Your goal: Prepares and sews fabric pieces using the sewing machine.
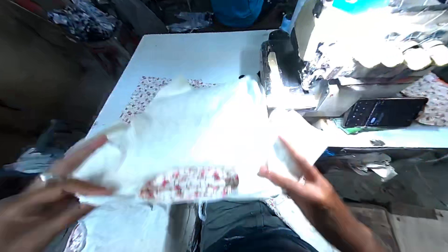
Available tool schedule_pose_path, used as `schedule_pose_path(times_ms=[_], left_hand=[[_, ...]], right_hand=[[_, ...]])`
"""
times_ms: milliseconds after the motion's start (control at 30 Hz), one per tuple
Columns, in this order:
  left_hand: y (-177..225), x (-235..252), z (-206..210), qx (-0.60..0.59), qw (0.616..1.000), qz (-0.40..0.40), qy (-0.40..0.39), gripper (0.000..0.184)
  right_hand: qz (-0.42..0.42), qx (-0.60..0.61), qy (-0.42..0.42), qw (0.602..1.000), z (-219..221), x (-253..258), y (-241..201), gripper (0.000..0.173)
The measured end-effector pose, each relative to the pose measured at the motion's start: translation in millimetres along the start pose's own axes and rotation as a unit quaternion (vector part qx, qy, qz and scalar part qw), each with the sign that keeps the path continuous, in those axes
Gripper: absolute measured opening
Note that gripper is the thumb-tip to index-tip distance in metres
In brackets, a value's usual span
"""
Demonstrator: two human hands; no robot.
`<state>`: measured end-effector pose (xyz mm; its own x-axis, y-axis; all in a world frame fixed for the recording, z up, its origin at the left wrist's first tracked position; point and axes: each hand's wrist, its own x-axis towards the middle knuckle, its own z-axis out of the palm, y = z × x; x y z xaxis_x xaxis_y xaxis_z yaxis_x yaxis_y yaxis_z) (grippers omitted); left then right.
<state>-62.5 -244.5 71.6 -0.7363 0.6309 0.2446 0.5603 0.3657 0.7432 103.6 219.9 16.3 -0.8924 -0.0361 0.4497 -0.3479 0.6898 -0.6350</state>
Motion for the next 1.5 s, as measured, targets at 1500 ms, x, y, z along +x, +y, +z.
schedule_pose_path(times_ms=[1500], left_hand=[[87.4, 206.7, 105.6, 0.126, 0.946, 0.194, 0.227, 0.022]], right_hand=[[0.139, 0.233, 0.25, 0.929, -59.5, 55.6, 37.3, 0.012]])
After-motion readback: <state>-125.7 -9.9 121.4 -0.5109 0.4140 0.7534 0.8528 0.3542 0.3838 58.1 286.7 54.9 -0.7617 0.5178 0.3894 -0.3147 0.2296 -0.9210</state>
